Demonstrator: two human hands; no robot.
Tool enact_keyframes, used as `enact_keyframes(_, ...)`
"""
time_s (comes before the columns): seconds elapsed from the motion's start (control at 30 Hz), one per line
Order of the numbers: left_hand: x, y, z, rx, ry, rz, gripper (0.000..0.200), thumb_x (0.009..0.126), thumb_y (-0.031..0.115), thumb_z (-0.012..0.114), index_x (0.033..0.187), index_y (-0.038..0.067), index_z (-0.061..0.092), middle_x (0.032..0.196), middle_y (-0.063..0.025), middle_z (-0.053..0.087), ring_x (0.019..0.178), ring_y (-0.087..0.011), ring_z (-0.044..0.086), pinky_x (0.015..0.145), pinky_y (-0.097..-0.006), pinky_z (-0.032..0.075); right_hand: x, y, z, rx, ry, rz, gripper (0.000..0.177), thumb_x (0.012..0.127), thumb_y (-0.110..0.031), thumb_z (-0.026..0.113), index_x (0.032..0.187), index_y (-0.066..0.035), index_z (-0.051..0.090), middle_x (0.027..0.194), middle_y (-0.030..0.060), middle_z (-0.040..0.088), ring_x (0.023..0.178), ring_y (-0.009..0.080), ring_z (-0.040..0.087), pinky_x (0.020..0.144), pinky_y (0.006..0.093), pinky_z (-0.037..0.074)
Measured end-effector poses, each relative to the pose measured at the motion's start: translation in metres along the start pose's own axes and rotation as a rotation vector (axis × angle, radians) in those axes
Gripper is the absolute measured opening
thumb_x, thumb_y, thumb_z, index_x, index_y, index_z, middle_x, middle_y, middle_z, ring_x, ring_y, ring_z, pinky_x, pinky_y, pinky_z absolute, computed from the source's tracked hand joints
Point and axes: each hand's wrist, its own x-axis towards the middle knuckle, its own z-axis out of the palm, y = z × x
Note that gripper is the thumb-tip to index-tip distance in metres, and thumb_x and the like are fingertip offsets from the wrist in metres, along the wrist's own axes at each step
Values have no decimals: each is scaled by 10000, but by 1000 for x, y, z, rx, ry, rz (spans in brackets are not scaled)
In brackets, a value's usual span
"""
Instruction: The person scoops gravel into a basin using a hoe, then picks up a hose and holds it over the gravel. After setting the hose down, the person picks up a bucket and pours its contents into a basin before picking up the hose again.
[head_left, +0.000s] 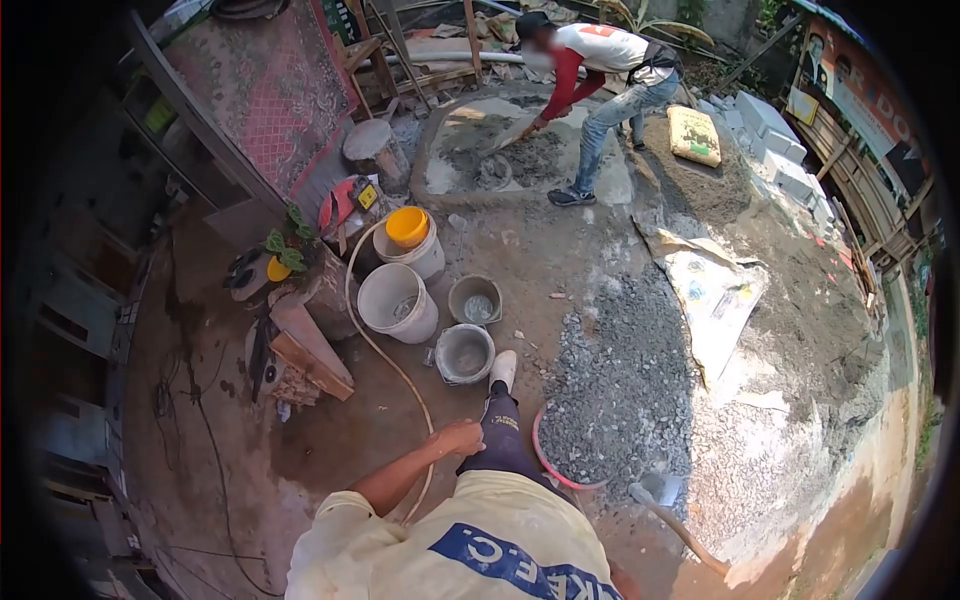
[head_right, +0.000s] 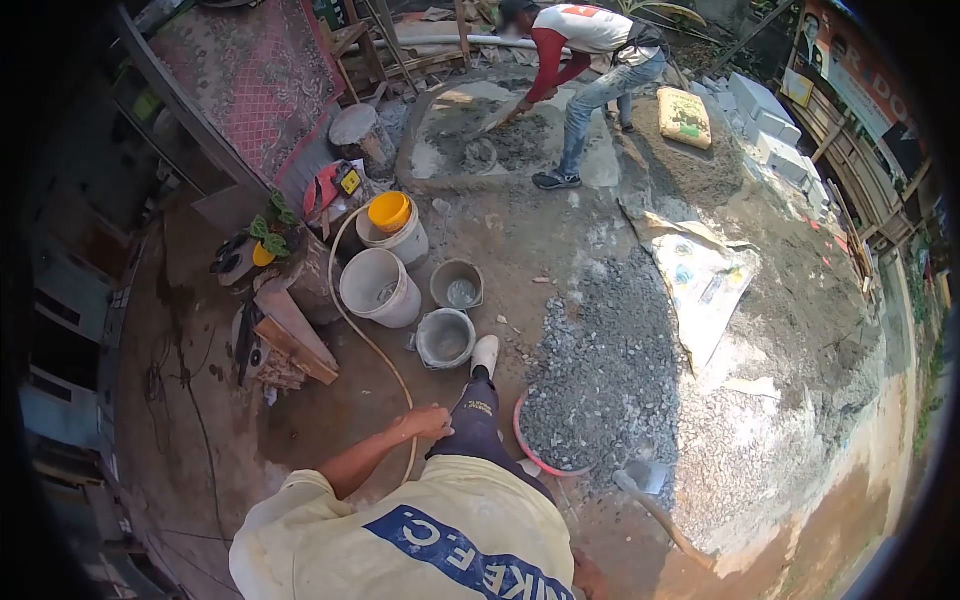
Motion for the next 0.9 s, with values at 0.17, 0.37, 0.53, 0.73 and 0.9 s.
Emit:
enact_keyframes(0.17,29,35,22,600,-401,-45,285,663,252,744,903,98,721,921,-106,697,872,-301,656,794,-470,505,-35,26,18,246,37,-130,505,941,-297,504,1336,1,406,1095,226,609,987,292,618,864,393,504)
enact_keyframes(0.37,96,96,72,1270,-915,-55,255,802,296,621,985,139,703,972,-98,697,976,-299,624,892,-547,393,-42,-2,18,631,-9,-247,494,937,-274,504,1331,11,409,1109,227,605,1004,284,615,881,396,499)
enact_keyframes(0.53,104,91,69,1294,-855,-117,305,850,375,540,1051,194,680,1002,-55,697,993,-321,604,936,-536,346,-49,-41,17,1031,-145,-357,486,935,-254,504,1326,19,412,1121,227,602,1019,277,612,894,398,495)
enact_keyframes(0.73,120,87,80,1368,-1031,-204,304,851,341,541,1074,183,673,977,-67,699,913,-350,633,905,-555,363,-50,-75,18,1377,-299,-284,421,905,-175,521,1268,34,470,1113,189,623,962,251,644,869,393,523)
enact_keyframes(0.9,110,76,81,1308,-841,-180,286,834,305,576,1064,172,681,957,-82,695,884,-371,637,882,-565,377,3,-55,20,1407,-398,177,349,894,-178,546,1189,8,543,1045,146,659,902,244,663,812,397,548)
